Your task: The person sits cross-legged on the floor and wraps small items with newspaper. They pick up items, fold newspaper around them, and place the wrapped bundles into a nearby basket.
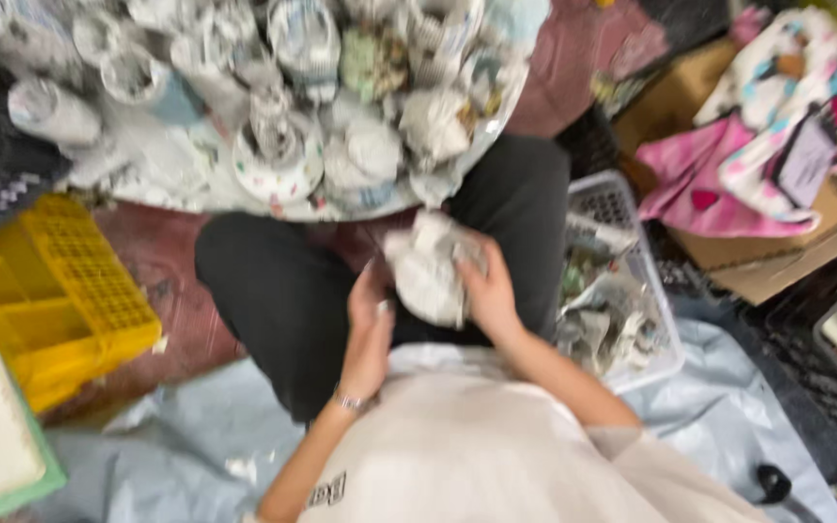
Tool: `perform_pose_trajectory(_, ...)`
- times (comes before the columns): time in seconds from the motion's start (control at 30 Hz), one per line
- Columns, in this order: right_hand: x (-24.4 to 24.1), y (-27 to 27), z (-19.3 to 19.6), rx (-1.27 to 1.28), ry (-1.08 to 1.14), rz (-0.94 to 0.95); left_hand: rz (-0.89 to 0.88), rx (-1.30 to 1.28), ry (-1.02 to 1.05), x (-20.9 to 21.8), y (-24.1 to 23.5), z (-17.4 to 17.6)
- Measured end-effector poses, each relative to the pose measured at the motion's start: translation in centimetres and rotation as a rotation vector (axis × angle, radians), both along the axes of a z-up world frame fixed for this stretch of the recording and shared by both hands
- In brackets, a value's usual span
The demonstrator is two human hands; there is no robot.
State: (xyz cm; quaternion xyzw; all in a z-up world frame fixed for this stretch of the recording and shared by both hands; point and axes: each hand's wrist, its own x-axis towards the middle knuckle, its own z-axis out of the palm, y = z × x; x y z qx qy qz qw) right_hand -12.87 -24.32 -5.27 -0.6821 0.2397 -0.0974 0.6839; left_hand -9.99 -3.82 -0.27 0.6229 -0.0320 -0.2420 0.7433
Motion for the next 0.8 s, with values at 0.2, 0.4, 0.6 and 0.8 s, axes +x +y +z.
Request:
perform_pose_trajectory(0.2,5.1,4.7,4.9,0.829,-0.217,-0.253,0.128,-0.120,-0.318,2.8,-5.4,-0.1)
perform_pose_trajectory(0.4,7.4,4.7,9.4,1.042,-0.196,-0.107,0.293,0.183,-0.906,8.2,-5.7,0.6)
perform_pose_trajectory(0.6,7.3,4.5,9.1,1.193,-0.129,-0.097,0.139,0.269,-1.264,11.1,-3.9,-0.4)
perform_pose_trajectory(0.8,7.1,3.4,8.7,1.904,-0.630,0.439,-0.140,0.414,-1.313,12.0,-2.5,-0.1)
